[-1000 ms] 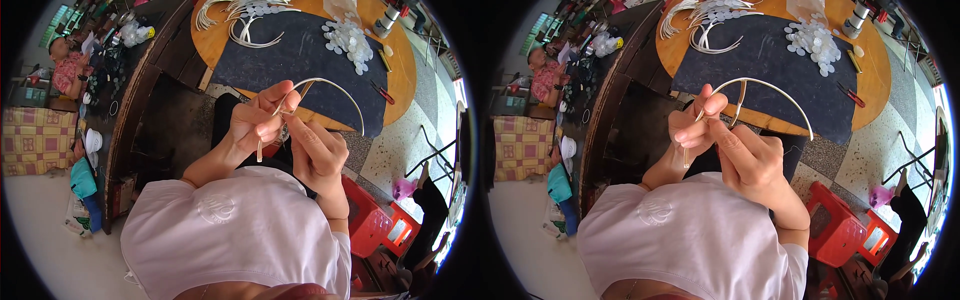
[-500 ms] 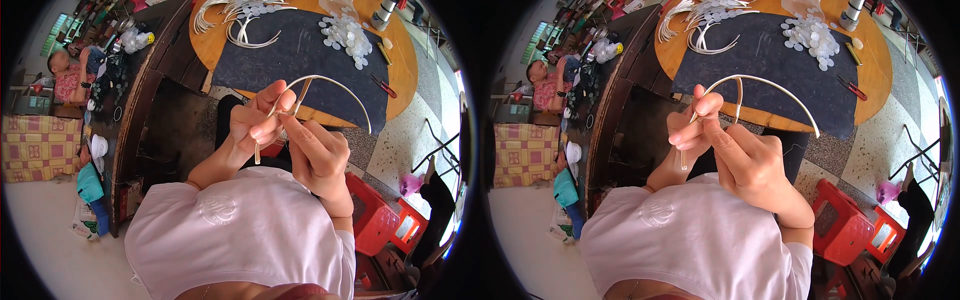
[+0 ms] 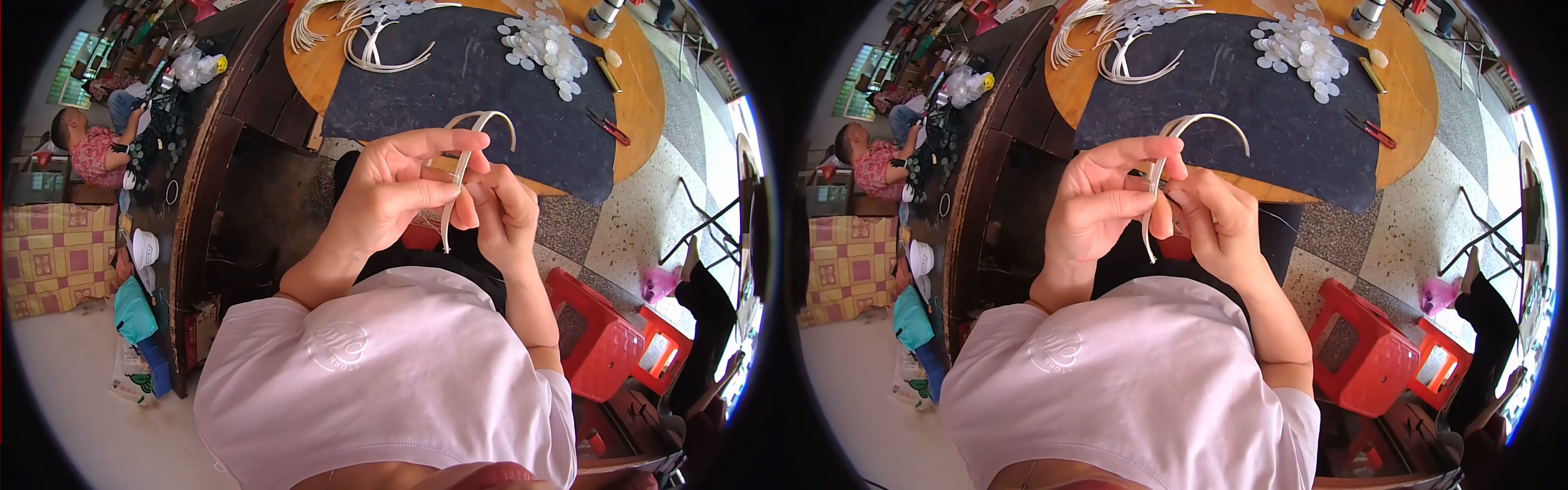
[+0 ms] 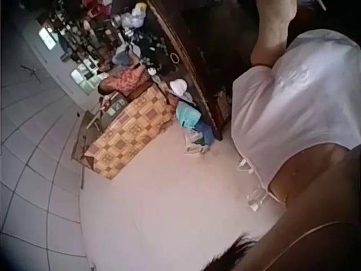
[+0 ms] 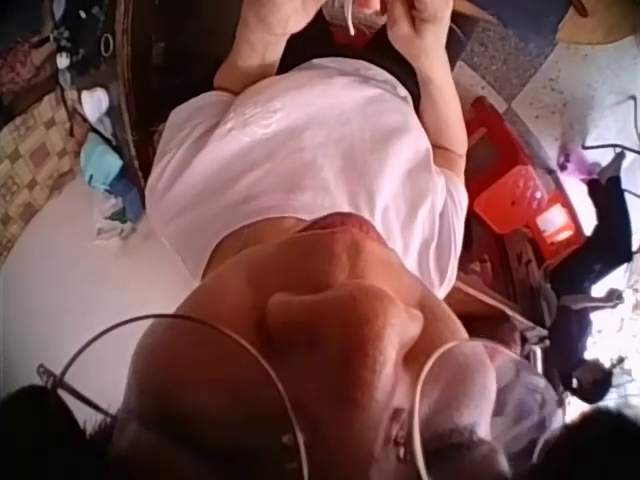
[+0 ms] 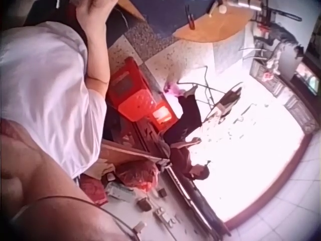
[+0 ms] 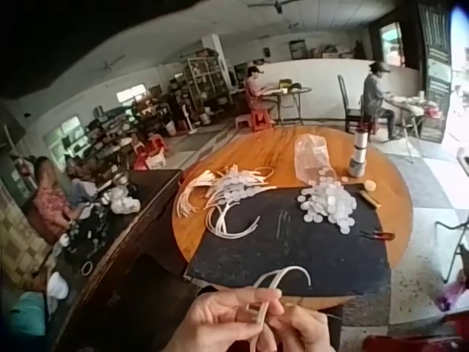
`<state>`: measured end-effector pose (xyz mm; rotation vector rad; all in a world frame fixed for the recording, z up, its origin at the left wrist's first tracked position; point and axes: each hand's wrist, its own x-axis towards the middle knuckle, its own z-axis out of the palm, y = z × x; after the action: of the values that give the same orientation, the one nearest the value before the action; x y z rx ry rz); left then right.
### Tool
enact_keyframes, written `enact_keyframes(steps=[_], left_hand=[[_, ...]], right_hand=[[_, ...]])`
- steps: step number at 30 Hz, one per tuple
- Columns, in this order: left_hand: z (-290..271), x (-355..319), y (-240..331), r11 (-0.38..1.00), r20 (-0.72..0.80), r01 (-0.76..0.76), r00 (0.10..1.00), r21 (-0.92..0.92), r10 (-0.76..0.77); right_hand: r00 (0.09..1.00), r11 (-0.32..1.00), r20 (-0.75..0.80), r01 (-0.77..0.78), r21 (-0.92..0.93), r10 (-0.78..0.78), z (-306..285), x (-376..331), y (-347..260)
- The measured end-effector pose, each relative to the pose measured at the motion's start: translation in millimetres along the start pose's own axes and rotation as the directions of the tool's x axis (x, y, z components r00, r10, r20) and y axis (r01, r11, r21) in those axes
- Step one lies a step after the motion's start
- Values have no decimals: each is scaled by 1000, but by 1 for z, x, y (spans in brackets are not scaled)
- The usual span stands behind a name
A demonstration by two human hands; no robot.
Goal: Assemble decorative floral components onto straps for shoes by hand.
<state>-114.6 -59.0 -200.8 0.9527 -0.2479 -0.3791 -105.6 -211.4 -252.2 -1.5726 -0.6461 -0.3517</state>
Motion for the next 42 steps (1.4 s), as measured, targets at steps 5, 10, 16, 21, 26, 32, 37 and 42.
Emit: enact_keyframes(steps=[5, 10, 16, 21, 26, 32, 37, 42], left_hand=[[16, 0, 0, 969, -143, -1, 989, 245, 37], [16, -1, 2, 973, -110, 53, 993, 225, -28], [13, 0, 2, 976, -81, 81, 995, 204, -66], [12, 1, 3, 977, -63, 108, 993, 184, -98], [14, -1, 3, 970, -57, 92, 995, 226, -81], [18, -1, 4, 962, -88, 42, 996, 271, -18], [16, -3, 5, 951, -67, 37, 998, 308, -17], [10, -1, 3, 962, -53, 70, 997, 265, -58]], right_hand=[[997, 998, -67, 36, 56, -33, 10, -8, 17], [974, 983, -138, 170, -73, -179, 11, -7, 26], [960, 965, -132, 230, -123, -246, 10, -4, 26], [963, 960, -123, 218, -175, -241, 9, -6, 25], [961, 959, -122, 224, -175, -247, 7, -6, 21], [974, 966, -83, 197, -164, -213, 3, -4, 14], [969, 965, -92, 215, -152, -230, 5, -3, 11], [965, 960, -84, 233, -157, -248, 6, -4, 13]])
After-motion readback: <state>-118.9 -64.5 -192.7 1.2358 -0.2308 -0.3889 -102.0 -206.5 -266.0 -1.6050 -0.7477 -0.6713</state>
